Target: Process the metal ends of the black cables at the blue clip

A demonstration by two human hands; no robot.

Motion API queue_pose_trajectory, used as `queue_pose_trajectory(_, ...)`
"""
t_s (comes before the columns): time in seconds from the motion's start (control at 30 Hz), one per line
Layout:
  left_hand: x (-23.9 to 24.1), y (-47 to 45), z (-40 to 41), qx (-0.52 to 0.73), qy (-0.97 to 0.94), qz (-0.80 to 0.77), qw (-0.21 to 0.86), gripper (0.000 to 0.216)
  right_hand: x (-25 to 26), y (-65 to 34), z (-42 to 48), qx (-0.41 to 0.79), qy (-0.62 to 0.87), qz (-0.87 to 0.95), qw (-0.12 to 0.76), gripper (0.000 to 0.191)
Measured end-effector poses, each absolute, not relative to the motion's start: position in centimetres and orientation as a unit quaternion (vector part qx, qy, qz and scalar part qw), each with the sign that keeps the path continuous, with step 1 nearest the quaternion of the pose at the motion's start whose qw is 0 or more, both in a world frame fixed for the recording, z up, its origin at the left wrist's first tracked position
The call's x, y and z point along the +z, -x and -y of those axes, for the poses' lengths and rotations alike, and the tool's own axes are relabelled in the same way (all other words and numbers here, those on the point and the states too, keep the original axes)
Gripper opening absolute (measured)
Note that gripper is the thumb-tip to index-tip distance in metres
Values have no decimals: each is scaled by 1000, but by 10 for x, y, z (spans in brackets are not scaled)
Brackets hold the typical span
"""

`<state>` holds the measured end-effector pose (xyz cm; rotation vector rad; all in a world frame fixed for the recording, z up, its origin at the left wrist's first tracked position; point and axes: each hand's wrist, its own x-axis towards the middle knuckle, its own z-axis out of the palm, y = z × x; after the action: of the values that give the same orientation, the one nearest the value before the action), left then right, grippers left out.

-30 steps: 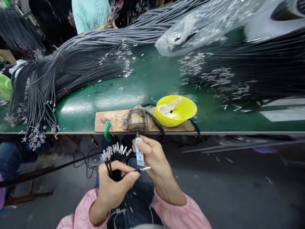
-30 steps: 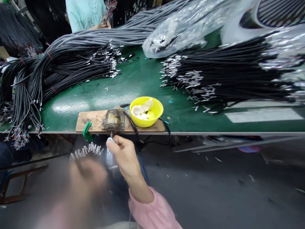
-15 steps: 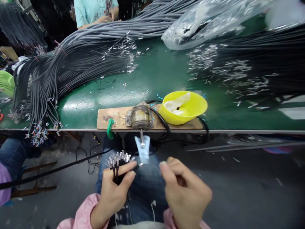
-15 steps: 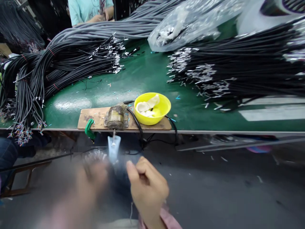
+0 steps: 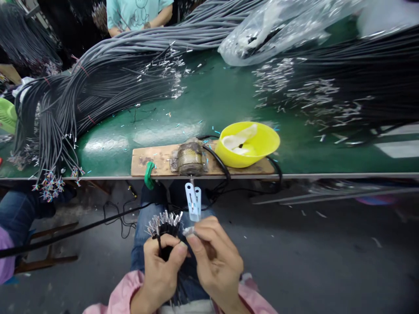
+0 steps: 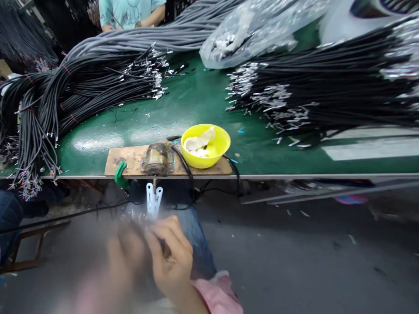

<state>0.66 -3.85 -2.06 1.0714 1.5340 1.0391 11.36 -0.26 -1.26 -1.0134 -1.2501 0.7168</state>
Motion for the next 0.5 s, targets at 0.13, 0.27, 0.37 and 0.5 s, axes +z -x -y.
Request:
queue_pose_trajectory(0.13, -21, -6, 39, 407, -426, -586, 555, 51, -29, -114, 2, 550, 388, 445, 591, 17)
queue_pose_trajectory(0.27, -17, -4, 35, 396, -434, -570, 574, 52, -32, -123, -2, 604, 385, 400, 572, 20)
queue_pose_trajectory(0.37, -13, -3, 34, 396, -447, -571, 563, 48, -22, -129, -5, 543, 374, 472, 585, 10)
queue_pose_trajectory(0.5, -6, -5, 39, 377, -533, -601, 461, 33, -15, -126, -2, 480, 392, 497, 607, 19)
